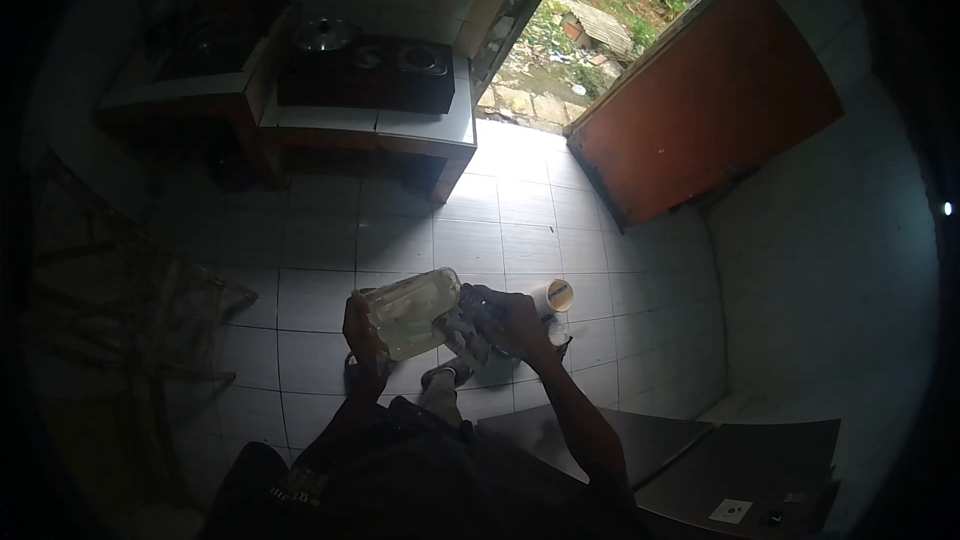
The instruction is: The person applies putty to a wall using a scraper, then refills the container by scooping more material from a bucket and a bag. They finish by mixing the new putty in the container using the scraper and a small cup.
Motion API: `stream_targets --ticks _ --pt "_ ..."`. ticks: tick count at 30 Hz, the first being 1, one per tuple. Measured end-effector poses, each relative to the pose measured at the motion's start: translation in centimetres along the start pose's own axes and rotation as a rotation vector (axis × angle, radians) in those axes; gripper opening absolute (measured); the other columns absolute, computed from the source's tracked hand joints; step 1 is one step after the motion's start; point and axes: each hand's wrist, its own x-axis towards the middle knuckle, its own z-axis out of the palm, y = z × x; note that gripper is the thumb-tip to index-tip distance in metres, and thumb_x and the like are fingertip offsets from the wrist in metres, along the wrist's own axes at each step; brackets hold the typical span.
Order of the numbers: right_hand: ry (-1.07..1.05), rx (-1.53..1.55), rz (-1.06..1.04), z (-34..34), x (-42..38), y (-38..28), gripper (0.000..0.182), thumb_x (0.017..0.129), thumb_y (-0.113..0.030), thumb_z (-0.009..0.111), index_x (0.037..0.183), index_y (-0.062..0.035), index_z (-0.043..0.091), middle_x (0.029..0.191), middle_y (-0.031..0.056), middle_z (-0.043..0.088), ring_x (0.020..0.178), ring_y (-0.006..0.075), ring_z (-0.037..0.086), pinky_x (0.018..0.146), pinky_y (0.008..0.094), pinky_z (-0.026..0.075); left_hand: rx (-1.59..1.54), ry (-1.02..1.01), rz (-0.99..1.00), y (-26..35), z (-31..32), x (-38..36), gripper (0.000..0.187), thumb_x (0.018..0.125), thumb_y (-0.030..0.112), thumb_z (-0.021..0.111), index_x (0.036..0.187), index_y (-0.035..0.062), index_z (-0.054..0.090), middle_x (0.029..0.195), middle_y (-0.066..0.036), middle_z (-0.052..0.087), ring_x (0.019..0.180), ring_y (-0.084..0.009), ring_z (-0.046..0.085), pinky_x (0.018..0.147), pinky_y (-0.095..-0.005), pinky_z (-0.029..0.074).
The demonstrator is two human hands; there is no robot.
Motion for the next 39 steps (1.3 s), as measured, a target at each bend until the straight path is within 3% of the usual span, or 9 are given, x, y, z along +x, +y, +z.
stream_targets --ticks 14,16,20,22,26,27,34,36,39 --pt "-0.147 0.353 0.067 1.8 -0.6 -1.4 0.041 0.089 -0.015 0.059 0.126 0.0019 0.055 0.081 0.0088 0.068 0.070 0.0102 0.062 0.066 0.0260 0.051 -0.014 -0.003 -0.041 -1.0 1.3 -1.3 0.030 0.100 0.024 0.045 0.097 -0.0030 0.058 0.079 -0.004 0.052 0.073 -0.0124 0.045 0.069 -0.0267 0.040" --pt "-0.114 0.453 0.086 1.2 -0.7 -2.3 0.037 0.089 -0.014 0.059 0.122 0.0030 0.057 0.081 0.0082 0.067 0.069 0.0105 0.062 0.066 0.0260 0.051 0.072 -0.110 0.226 -1.3 0.9 -0.8 0.033 0.100 0.028 0.045 0.098 -0.0025 0.058 0.080 -0.004 0.053 0.073 -0.0129 0.047 0.069 -0.0260 0.040" --pt "0.063 0.515 0.031 -0.3 -0.8 -3.7 0.033 0.089 -0.013 0.060 0.117 0.0030 0.060 0.081 0.0089 0.068 0.073 0.0123 0.064 0.067 0.0262 0.052 0.004 -0.192 0.225 -0.7 0.4 0.7 0.040 0.099 0.036 0.045 0.096 -0.0023 0.057 0.079 -0.002 0.051 0.072 -0.0128 0.046 0.068 -0.0273 0.040" --pt "0.146 0.180 -0.212 -0.9 -0.8 -4.1 0.031 0.089 -0.012 0.061 0.117 0.0014 0.060 0.087 0.0103 0.070 0.080 0.0145 0.067 0.068 0.0271 0.053 -0.151 -0.296 -0.281 0.4 0.0 1.7 0.044 0.099 0.040 0.043 0.097 -0.0015 0.057 0.080 -0.001 0.051 0.073 -0.0131 0.046 0.067 -0.0291 0.039" --pt "0.164 -0.260 -0.659 0.0 -0.7 -4.1 0.038 0.079 -0.007 0.067 0.116 -0.0074 0.061 0.096 0.0099 0.069 0.083 0.0222 0.069 0.072 0.0331 0.056 -0.133 -0.467 -0.087 -0.5 -1.0 2.7 0.063 0.094 0.057 0.041 0.114 -0.0017 0.053 0.097 -0.010 0.055 0.091 -0.0170 0.053 0.086 -0.0299 0.042" --pt "0.139 -0.303 -0.660 0.6 -0.8 -4.3 0.039 0.074 -0.006 0.067 0.112 -0.0118 0.063 0.097 0.0062 0.069 0.085 0.0231 0.068 0.073 0.0351 0.057 -0.130 -0.497 0.173 -0.7 -1.2 2.3 0.077 0.089 0.065 0.040 0.120 -0.0052 0.048 0.104 -0.013 0.054 0.099 -0.0194 0.054 0.094 -0.0329 0.041" --pt "0.065 -0.281 -0.694 2.9 -1.6 -3.6 0.037 0.075 -0.002 0.064 0.109 -0.0164 0.065 0.098 0.0034 0.068 0.091 0.0201 0.067 0.077 0.0349 0.057 -0.130 -0.485 0.106 3.0 -1.3 1.8 0.084 0.086 0.072 0.039 0.117 -0.0057 0.048 0.108 -0.012 0.053 0.099 -0.0194 0.054 0.090 -0.0347 0.044" --pt "0.059 -0.273 -0.681 2.3 -1.6 -3.0 0.040 0.075 -0.007 0.066 0.113 -0.0173 0.063 0.100 0.0026 0.068 0.091 0.0206 0.067 0.073 0.0333 0.058 -0.117 -0.509 0.298 2.3 -1.5 1.8 0.084 0.084 0.074 0.039 0.115 -0.0038 0.049 0.105 -0.011 0.053 0.097 -0.0180 0.054 0.089 -0.0334 0.044" --pt "0.130 -0.224 -0.702 2.1 -0.9 -2.4 0.043 0.074 -0.011 0.068 0.116 -0.0176 0.060 0.102 0.0021 0.067 0.090 0.0220 0.067 0.068 0.0317 0.058 -0.084 -0.535 0.257 2.1 -1.9 1.7 0.088 0.083 0.076 0.037 0.119 -0.0041 0.047 0.102 -0.011 0.052 0.095 -0.0194 0.054 0.087 -0.0336 0.045"
